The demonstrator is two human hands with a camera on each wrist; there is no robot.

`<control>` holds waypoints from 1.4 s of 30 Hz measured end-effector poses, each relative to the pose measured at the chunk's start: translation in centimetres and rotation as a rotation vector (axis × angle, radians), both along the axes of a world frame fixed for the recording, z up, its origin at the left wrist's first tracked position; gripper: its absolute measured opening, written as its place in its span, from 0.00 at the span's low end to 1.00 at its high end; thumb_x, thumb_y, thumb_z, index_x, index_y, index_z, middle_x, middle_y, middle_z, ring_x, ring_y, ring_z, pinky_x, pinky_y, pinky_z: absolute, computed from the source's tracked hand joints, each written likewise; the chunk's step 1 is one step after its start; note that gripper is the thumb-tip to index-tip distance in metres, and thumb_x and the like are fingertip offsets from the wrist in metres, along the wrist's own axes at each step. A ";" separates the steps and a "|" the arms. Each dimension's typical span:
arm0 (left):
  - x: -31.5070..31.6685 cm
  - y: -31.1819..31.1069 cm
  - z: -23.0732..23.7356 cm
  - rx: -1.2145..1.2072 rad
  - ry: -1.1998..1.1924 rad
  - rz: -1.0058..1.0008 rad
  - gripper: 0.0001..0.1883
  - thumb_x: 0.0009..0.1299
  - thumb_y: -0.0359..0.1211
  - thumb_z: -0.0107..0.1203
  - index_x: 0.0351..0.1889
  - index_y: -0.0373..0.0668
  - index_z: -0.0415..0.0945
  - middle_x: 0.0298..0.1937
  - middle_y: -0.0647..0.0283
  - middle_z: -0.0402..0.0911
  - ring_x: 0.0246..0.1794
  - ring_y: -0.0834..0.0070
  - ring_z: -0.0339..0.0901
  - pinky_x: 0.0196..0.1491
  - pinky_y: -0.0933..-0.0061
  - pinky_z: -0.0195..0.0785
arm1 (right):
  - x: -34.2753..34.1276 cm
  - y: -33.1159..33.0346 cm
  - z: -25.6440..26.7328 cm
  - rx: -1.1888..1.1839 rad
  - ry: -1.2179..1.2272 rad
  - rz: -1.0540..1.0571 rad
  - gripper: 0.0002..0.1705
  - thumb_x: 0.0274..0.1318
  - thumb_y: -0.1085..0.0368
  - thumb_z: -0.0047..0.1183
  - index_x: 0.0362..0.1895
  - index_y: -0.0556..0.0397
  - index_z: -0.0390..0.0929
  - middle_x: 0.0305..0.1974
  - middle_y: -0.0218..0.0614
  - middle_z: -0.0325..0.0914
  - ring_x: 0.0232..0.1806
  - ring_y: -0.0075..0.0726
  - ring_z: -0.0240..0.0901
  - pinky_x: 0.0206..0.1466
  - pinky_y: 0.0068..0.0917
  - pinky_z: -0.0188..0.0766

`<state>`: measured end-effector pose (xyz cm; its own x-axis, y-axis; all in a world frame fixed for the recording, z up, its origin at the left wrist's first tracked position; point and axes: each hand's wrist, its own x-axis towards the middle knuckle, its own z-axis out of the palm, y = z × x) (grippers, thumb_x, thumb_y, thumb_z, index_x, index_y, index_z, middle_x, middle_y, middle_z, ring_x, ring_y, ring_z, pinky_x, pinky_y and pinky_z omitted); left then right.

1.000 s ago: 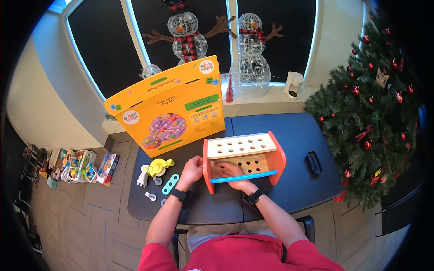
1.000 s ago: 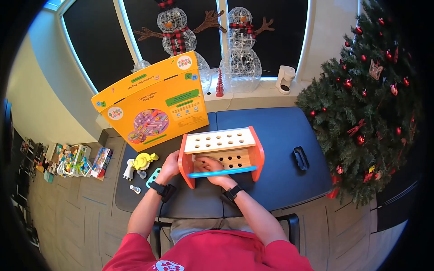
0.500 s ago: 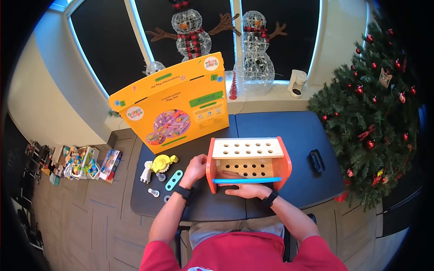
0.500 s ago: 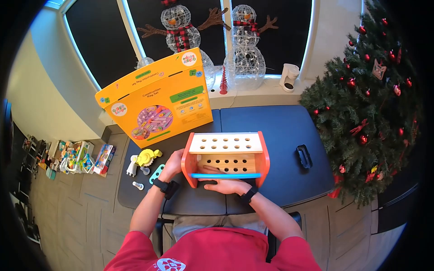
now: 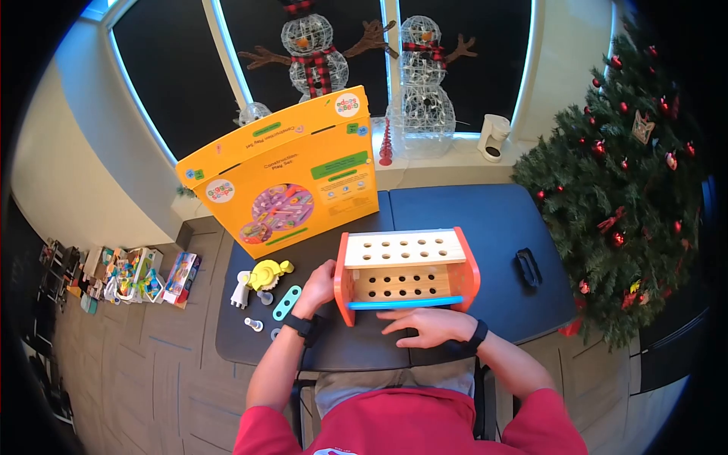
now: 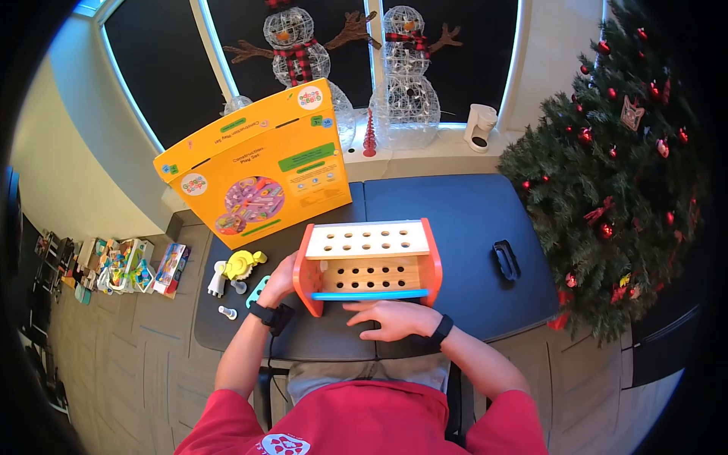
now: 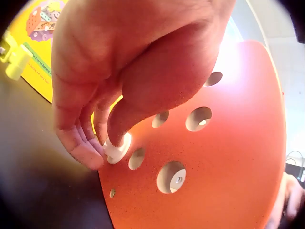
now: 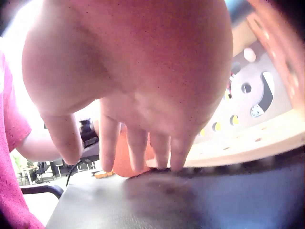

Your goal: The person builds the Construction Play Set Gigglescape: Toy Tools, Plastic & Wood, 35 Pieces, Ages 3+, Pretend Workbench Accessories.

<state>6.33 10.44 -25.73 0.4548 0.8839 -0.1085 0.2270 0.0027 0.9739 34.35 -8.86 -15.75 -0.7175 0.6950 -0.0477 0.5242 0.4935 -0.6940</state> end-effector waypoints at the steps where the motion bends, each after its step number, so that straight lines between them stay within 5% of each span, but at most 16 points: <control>1: -0.4 0.0 -0.2 -0.002 -0.001 -0.005 0.21 0.72 0.40 0.64 0.54 0.34 0.80 0.50 0.49 0.88 0.50 0.63 0.85 0.54 0.64 0.75 | 0.5 -0.3 0.7 -0.002 -0.001 -0.005 0.23 0.69 0.55 0.58 0.64 0.48 0.81 0.73 0.47 0.70 0.77 0.52 0.63 0.77 0.44 0.62; 4: -1.7 0.3 -1.2 0.015 -0.059 -0.010 0.24 0.71 0.41 0.64 0.59 0.34 0.79 0.50 0.48 0.88 0.50 0.60 0.86 0.54 0.62 0.76 | 1.8 -1.5 3.6 0.003 0.151 0.040 0.17 0.68 0.62 0.61 0.56 0.56 0.84 0.53 0.42 0.86 0.56 0.48 0.83 0.61 0.38 0.79; 5: -1.6 -0.6 0.9 0.012 -0.062 -0.009 0.24 0.71 0.41 0.64 0.59 0.34 0.79 0.50 0.48 0.88 0.50 0.60 0.86 0.54 0.62 0.76 | 2.3 -2.0 4.9 0.000 0.149 0.040 0.17 0.68 0.62 0.61 0.56 0.56 0.84 0.53 0.42 0.86 0.56 0.48 0.83 0.61 0.38 0.79; 8: -2.4 -2.6 7.0 0.224 0.459 -0.019 0.21 0.73 0.40 0.62 0.57 0.35 0.81 0.40 0.52 0.88 0.39 0.67 0.85 0.44 0.65 0.77 | 4.0 -3.5 9.5 0.002 0.271 -0.048 0.11 0.65 0.64 0.63 0.47 0.57 0.87 0.40 0.38 0.88 0.44 0.43 0.86 0.50 0.34 0.81; 13: -5.2 -4.2 13.7 0.196 0.291 0.149 0.14 0.75 0.30 0.58 0.56 0.33 0.80 0.36 0.60 0.88 0.34 0.75 0.85 0.38 0.74 0.78 | 8.4 -3.9 12.7 0.174 0.319 -0.254 0.05 0.61 0.68 0.66 0.38 0.56 0.88 0.31 0.36 0.87 0.31 0.34 0.85 0.39 0.27 0.78; 17: -8.6 -4.7 16.5 0.365 0.376 0.329 0.12 0.73 0.30 0.61 0.50 0.33 0.83 0.34 0.58 0.88 0.34 0.75 0.85 0.39 0.72 0.79 | 12.7 -3.5 11.8 0.332 0.245 -0.540 0.06 0.56 0.70 0.66 0.28 0.58 0.84 0.23 0.34 0.81 0.22 0.26 0.74 0.29 0.25 0.67; 25: -12.5 -6.4 16.9 0.492 0.628 0.537 0.09 0.67 0.29 0.66 0.43 0.36 0.86 0.37 0.54 0.89 0.33 0.67 0.86 0.42 0.65 0.79 | 17.6 -4.0 8.2 0.449 0.197 -0.828 0.09 0.57 0.70 0.65 0.27 0.62 0.83 0.20 0.33 0.78 0.20 0.21 0.69 0.26 0.24 0.63; 28: -13.2 -6.5 15.5 0.471 0.759 0.520 0.09 0.62 0.27 0.68 0.41 0.38 0.88 0.37 0.51 0.89 0.37 0.58 0.88 0.44 0.60 0.80 | 18.0 -4.9 9.6 0.317 0.172 -0.910 0.08 0.59 0.69 0.65 0.30 0.62 0.84 0.22 0.31 0.81 0.22 0.19 0.72 0.28 0.22 0.67; 32: -14.3 -5.5 12.4 0.526 0.851 0.467 0.11 0.60 0.28 0.70 0.41 0.39 0.88 0.36 0.54 0.89 0.36 0.62 0.87 0.43 0.63 0.80 | 17.5 -5.9 13.6 0.296 0.032 -0.894 0.06 0.60 0.68 0.64 0.35 0.60 0.86 0.26 0.33 0.83 0.24 0.20 0.75 0.30 0.22 0.70; 42: -14.1 -5.1 10.1 0.457 0.944 0.448 0.11 0.58 0.30 0.72 0.38 0.40 0.88 0.37 0.51 0.89 0.40 0.55 0.88 0.45 0.56 0.81 | 13.8 -5.0 19.3 0.392 0.024 -0.665 0.07 0.58 0.69 0.65 0.39 0.57 0.87 0.29 0.36 0.84 0.29 0.28 0.80 0.34 0.25 0.73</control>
<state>-7.76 5.37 -15.63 -0.0040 0.9910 0.1335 0.9375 -0.0427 0.3453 48.11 -13.90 3.58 -0.1404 0.9432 0.3009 0.7839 0.2916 -0.5482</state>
